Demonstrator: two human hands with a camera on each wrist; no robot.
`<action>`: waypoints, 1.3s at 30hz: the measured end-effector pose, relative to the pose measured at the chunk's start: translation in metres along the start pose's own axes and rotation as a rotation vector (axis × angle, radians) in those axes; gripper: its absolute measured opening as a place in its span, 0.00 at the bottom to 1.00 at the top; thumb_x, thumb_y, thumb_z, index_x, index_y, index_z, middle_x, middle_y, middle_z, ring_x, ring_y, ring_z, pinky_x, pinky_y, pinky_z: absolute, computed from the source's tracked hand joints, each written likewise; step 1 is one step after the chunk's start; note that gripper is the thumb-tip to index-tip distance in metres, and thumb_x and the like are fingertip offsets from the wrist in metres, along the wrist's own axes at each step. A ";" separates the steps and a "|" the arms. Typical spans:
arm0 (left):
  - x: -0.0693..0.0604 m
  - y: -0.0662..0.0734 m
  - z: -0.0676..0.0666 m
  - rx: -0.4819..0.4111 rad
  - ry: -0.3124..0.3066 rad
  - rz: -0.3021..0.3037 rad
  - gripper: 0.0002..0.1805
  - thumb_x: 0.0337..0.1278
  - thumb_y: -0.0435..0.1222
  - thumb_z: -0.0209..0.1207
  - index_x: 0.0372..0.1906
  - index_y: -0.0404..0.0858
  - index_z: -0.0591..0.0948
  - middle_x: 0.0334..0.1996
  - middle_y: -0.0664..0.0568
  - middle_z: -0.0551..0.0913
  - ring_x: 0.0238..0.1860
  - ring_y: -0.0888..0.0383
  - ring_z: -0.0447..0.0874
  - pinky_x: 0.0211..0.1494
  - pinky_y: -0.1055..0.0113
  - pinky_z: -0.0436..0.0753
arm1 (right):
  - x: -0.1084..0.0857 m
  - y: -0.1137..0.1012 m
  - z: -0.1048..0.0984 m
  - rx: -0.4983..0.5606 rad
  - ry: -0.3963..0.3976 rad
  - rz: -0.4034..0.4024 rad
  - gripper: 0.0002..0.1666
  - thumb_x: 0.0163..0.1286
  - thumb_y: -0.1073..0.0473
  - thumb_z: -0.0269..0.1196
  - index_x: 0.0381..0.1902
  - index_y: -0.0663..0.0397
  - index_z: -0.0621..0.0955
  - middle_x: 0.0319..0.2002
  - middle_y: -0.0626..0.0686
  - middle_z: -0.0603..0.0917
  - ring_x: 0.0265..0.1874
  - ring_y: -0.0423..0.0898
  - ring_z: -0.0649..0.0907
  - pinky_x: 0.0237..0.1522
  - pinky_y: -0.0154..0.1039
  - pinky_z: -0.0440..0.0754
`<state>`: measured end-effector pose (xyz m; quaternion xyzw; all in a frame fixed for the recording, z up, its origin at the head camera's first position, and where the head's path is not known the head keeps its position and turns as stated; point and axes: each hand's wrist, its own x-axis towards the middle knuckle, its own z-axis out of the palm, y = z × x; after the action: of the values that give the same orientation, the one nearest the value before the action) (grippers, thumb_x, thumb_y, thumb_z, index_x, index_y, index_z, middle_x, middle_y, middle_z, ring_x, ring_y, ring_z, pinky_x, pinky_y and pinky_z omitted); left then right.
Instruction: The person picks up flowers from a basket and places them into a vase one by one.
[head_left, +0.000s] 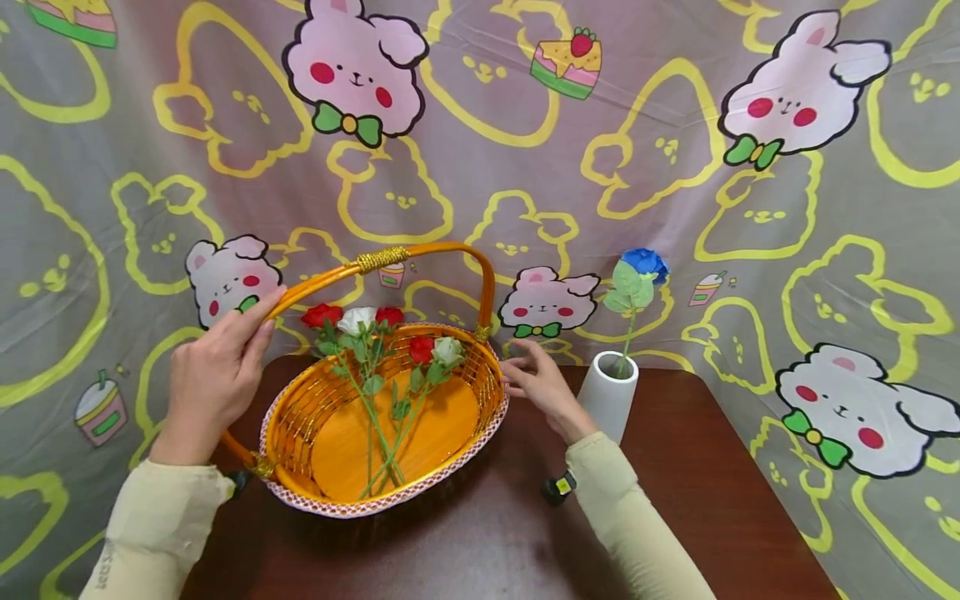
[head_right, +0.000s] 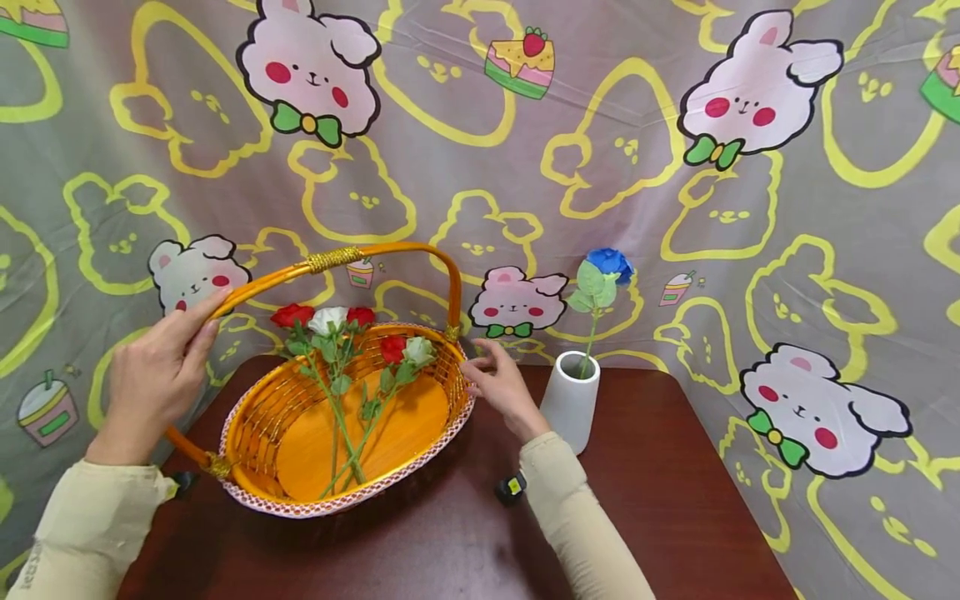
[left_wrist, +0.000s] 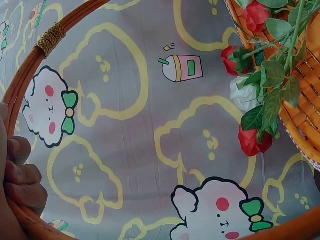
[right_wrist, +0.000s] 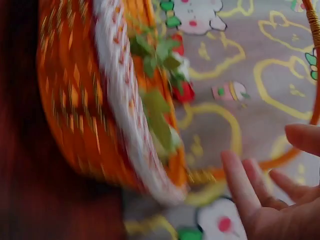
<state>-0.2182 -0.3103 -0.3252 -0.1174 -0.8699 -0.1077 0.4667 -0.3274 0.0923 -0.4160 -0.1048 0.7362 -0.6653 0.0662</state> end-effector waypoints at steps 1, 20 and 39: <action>0.000 0.000 0.000 -0.001 0.000 0.003 0.23 0.81 0.49 0.49 0.72 0.53 0.77 0.21 0.47 0.71 0.16 0.58 0.55 0.20 0.63 0.58 | 0.004 0.002 0.008 0.031 -0.024 0.052 0.33 0.78 0.57 0.62 0.76 0.53 0.66 0.61 0.68 0.77 0.53 0.59 0.85 0.58 0.55 0.84; 0.002 0.001 0.001 -0.001 0.009 0.000 0.23 0.79 0.49 0.51 0.72 0.55 0.77 0.21 0.49 0.70 0.17 0.62 0.51 0.20 0.64 0.57 | 0.043 0.019 0.123 0.058 -0.264 0.431 0.37 0.76 0.52 0.62 0.73 0.61 0.61 0.70 0.74 0.66 0.61 0.77 0.77 0.64 0.64 0.76; 0.000 0.002 0.001 -0.006 0.003 -0.020 0.23 0.80 0.49 0.50 0.72 0.55 0.76 0.20 0.49 0.69 0.16 0.60 0.53 0.20 0.64 0.57 | 0.053 0.035 0.138 0.109 0.005 0.359 0.29 0.63 0.80 0.63 0.63 0.68 0.74 0.39 0.60 0.80 0.18 0.46 0.83 0.42 0.50 0.89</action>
<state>-0.2184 -0.3085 -0.3254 -0.1100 -0.8701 -0.1151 0.4665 -0.3488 -0.0506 -0.4628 0.0337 0.7060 -0.6821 0.1877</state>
